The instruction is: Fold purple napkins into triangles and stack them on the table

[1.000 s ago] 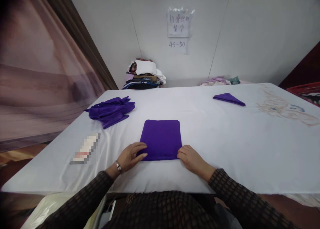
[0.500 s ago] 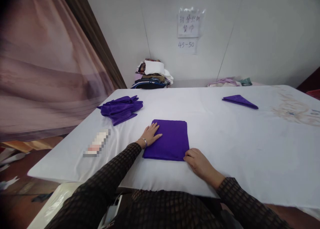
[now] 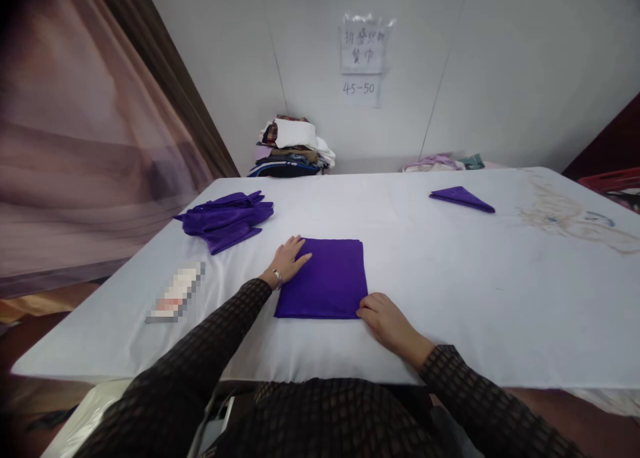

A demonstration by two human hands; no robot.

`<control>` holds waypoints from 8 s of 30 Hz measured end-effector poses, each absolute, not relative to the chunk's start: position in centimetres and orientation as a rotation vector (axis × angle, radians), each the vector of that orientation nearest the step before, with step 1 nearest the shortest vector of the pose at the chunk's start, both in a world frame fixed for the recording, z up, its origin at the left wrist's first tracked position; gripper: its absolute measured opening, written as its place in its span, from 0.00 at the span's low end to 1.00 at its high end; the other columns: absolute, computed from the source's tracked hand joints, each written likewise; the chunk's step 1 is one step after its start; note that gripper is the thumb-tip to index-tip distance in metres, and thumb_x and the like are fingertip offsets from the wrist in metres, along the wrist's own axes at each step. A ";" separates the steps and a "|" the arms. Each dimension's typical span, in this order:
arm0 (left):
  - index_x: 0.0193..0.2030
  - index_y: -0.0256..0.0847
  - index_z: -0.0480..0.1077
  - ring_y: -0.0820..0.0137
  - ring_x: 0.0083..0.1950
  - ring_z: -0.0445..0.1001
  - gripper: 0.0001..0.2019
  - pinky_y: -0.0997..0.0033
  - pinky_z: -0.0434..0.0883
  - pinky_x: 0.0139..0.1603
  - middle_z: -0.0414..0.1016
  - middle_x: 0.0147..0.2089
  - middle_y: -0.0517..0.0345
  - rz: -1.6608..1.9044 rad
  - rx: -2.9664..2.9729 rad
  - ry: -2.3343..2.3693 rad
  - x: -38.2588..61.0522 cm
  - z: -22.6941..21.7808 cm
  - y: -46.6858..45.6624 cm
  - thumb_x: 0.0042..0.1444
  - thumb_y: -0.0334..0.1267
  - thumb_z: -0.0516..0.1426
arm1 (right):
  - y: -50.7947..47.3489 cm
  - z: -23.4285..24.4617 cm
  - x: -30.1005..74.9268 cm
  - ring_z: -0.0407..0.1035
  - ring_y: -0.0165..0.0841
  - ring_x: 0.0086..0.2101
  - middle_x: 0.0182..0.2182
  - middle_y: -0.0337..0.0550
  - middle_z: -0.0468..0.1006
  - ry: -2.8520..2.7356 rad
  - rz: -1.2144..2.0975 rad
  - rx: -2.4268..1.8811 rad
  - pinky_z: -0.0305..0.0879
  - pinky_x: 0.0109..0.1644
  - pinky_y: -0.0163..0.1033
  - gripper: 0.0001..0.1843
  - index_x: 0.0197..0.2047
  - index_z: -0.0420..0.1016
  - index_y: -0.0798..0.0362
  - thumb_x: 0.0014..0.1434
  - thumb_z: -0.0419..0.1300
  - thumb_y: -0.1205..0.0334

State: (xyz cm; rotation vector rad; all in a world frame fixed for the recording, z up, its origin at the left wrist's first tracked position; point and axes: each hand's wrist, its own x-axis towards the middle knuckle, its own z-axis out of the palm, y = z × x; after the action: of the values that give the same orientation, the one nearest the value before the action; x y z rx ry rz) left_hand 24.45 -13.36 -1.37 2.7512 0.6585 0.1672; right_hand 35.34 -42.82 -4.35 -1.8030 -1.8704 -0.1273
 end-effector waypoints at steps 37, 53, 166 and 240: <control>0.46 0.46 0.73 0.63 0.54 0.71 0.13 0.53 0.62 0.59 0.77 0.50 0.57 0.459 2.878 -0.015 13.7 -3.6 -21.6 0.55 0.30 0.55 | -37.5 -2.2 38.8 0.65 0.39 0.51 0.48 0.52 0.74 -1.831 0.045 -1.721 0.60 0.55 0.50 0.19 0.49 0.71 0.55 0.57 0.49 0.72; 0.41 0.46 0.77 0.63 0.55 0.70 0.13 0.56 0.69 0.56 0.75 0.52 0.55 0.676 2.477 0.440 11.4 -4.7 -15.7 0.59 0.38 0.51 | -35.9 -3.6 39.3 0.68 0.37 0.44 0.44 0.49 0.76 -1.999 -0.016 -1.696 0.61 0.51 0.47 0.19 0.47 0.74 0.54 0.56 0.49 0.75; 0.35 0.39 0.70 0.64 0.45 0.67 0.08 0.60 0.65 0.46 0.72 0.42 0.53 0.374 2.781 0.838 13.0 -3.3 -23.8 0.62 0.35 0.51 | -26.3 -4.7 40.5 0.67 0.37 0.40 0.38 0.46 0.74 -1.382 -0.034 -2.205 0.62 0.45 0.41 0.15 0.50 0.70 0.55 0.59 0.57 0.63; 0.67 0.31 0.51 0.59 0.71 0.42 0.37 0.54 0.45 0.68 0.46 0.71 0.43 0.064 2.942 0.565 27.3 -4.2 -21.3 0.61 0.58 0.40 | -39.3 -1.1 48.0 0.73 0.38 0.35 0.27 0.49 0.78 -0.836 0.338 -2.581 0.64 0.40 0.38 0.08 0.27 0.73 0.55 0.57 0.57 0.65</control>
State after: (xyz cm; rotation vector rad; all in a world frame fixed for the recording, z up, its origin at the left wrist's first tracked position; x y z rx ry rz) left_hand 27.30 -21.33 -4.21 2.9424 0.5651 0.0638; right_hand 48.04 -39.31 -1.05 -2.5809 -0.8359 0.3383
